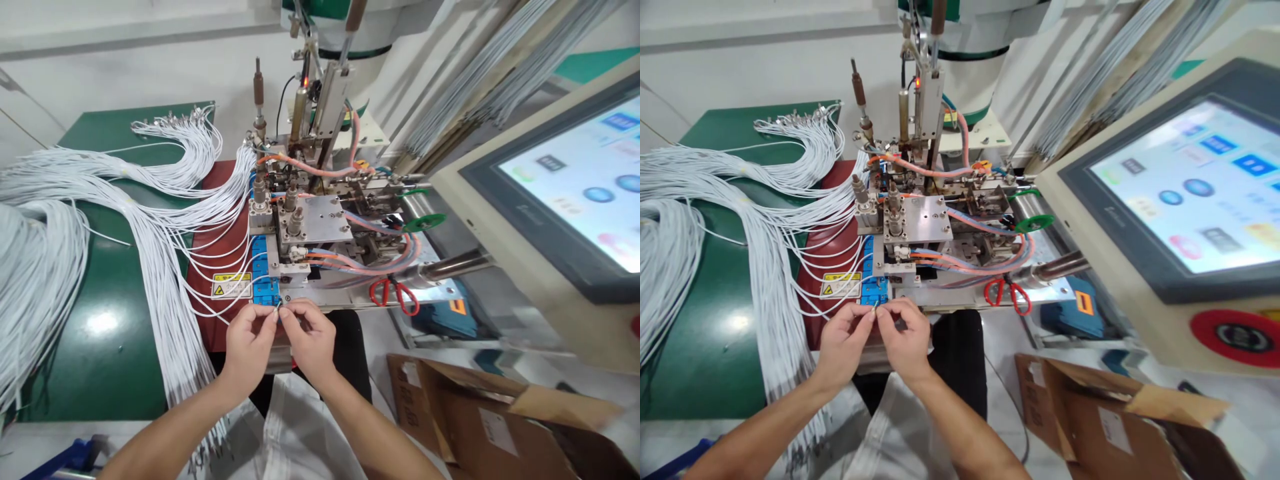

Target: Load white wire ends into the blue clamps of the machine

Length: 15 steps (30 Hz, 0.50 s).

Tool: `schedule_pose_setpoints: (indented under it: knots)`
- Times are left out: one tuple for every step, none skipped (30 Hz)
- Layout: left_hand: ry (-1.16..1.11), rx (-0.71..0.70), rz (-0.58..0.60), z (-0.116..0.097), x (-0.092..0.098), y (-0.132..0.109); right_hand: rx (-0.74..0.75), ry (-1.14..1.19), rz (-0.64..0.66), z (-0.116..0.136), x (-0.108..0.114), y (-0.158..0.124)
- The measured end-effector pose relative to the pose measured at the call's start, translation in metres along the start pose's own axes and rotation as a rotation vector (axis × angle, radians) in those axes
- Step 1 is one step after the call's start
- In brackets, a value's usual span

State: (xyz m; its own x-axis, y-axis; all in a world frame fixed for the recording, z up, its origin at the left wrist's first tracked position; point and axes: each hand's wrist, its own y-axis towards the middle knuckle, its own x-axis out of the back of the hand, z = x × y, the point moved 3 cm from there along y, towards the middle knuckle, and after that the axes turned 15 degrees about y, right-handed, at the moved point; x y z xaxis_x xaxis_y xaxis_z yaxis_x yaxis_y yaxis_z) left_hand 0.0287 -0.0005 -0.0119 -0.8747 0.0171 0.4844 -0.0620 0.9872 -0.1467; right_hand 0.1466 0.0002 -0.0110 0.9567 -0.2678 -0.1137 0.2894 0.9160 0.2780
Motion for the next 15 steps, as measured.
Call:
schedule_pose_setpoints:
  knots:
    - [-0.008,0.005,-0.005,0.000,0.000,0.000,-0.001,0.000,-0.002,0.000,0.000,-0.001]
    - [-0.010,0.007,-0.006,0.000,0.000,0.000,0.035,-0.018,0.002,0.000,0.000,-0.002]
    - [-0.007,0.004,-0.004,0.000,0.000,0.000,0.099,-0.052,0.014,0.001,0.000,-0.002]
    - [0.003,-0.006,-0.001,0.000,0.000,0.000,0.178,-0.095,0.036,0.002,0.001,-0.002]
    - [0.018,-0.024,0.000,-0.001,0.001,-0.001,0.251,-0.139,0.065,0.004,0.003,-0.002]
    - [0.039,-0.048,-0.003,-0.002,0.001,-0.001,0.305,-0.174,0.096,0.004,0.004,-0.002]
    - [0.066,-0.078,-0.012,-0.003,0.002,-0.001,0.329,-0.197,0.124,0.005,0.005,-0.001]
    - [0.100,-0.113,-0.021,-0.004,0.002,-0.001,0.325,-0.204,0.149,0.005,0.006,0.001]
    - [0.141,-0.152,-0.031,-0.005,0.003,-0.001,0.302,-0.199,0.173,0.006,0.007,0.002]
    - [0.184,-0.194,-0.042,-0.006,0.004,-0.001,0.266,-0.183,0.194,0.006,0.008,0.004]
    - [0.224,-0.240,-0.049,-0.007,0.005,0.000,0.223,-0.163,0.212,0.007,0.008,0.005]
    - [0.258,-0.288,-0.055,-0.008,0.006,0.000,0.177,-0.145,0.232,0.008,0.008,0.007]
    - [0.286,-0.335,-0.056,-0.009,0.008,0.000,0.130,-0.133,0.256,0.009,0.009,0.010]
    - [0.309,-0.378,-0.049,-0.010,0.010,0.000,0.083,-0.129,0.285,0.010,0.009,0.012]
    - [0.333,-0.415,-0.030,-0.011,0.012,0.000,0.037,-0.135,0.324,0.011,0.010,0.015]
